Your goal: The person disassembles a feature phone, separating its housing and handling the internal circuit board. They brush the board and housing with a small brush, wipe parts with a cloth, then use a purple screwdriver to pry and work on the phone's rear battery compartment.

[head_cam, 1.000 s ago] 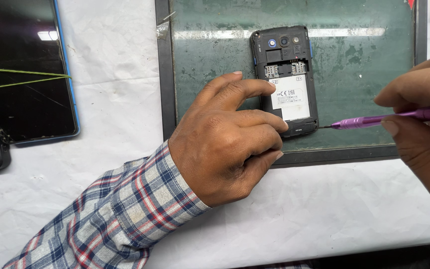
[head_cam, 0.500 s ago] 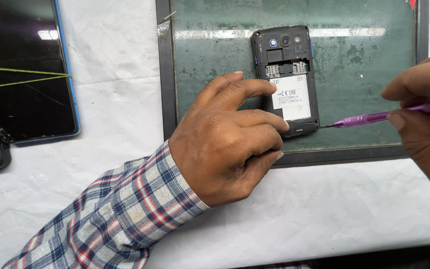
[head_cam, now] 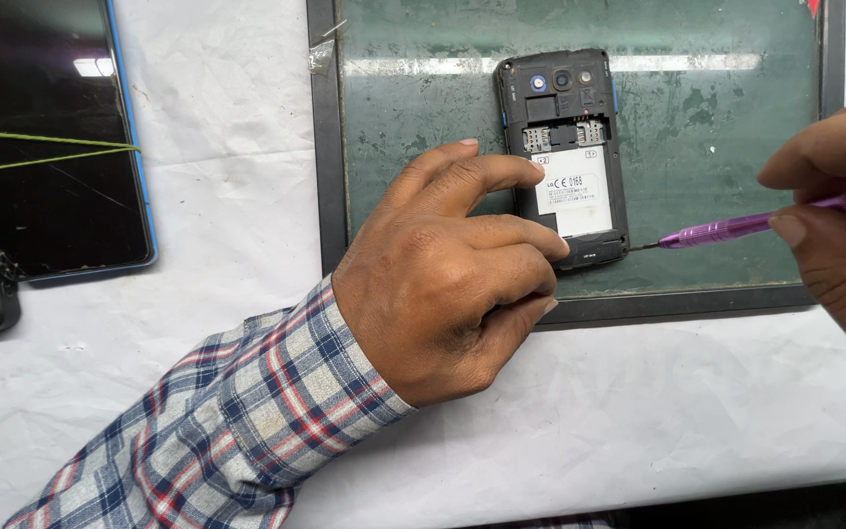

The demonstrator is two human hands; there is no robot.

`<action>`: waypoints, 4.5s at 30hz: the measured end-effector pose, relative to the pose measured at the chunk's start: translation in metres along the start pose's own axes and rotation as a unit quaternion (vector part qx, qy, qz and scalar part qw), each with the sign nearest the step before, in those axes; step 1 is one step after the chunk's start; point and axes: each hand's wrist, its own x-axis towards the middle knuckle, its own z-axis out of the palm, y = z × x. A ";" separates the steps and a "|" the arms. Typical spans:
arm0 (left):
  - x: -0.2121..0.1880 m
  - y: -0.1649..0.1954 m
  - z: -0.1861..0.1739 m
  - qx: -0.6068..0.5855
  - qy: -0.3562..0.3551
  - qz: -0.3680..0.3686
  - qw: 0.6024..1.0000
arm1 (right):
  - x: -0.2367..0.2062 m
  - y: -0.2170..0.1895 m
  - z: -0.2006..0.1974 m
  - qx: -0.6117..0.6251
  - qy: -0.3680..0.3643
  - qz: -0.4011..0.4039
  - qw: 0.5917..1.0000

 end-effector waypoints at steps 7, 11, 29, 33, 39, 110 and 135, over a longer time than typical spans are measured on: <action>0.000 0.000 0.000 -0.002 0.002 -0.001 1.000 | 0.003 -0.007 -0.004 -0.047 -0.095 0.024 0.994; -0.001 0.000 0.000 0.000 0.001 -0.002 1.000 | 0.018 -0.001 -0.009 -0.109 -0.235 0.017 0.966; 0.000 -0.001 0.001 0.006 0.000 -0.001 1.000 | 0.003 -0.011 -0.014 -0.026 -0.027 -0.139 0.990; 0.000 -0.001 0.001 0.010 0.000 0.000 1.000 | 0.008 -0.016 -0.018 -0.034 -0.023 -0.152 0.988; 0.000 -0.001 0.001 0.010 -0.001 -0.004 1.000 | 0.011 -0.017 -0.023 -0.027 0.002 -0.214 0.977; 0.000 -0.001 0.000 0.006 0.002 0.000 1.000 | 0.007 -0.035 -0.036 -0.067 -0.006 -0.225 0.972; 0.000 -0.001 0.001 0.005 0.001 -0.001 1.000 | 0.007 -0.017 -0.019 -0.049 0.000 -0.172 0.984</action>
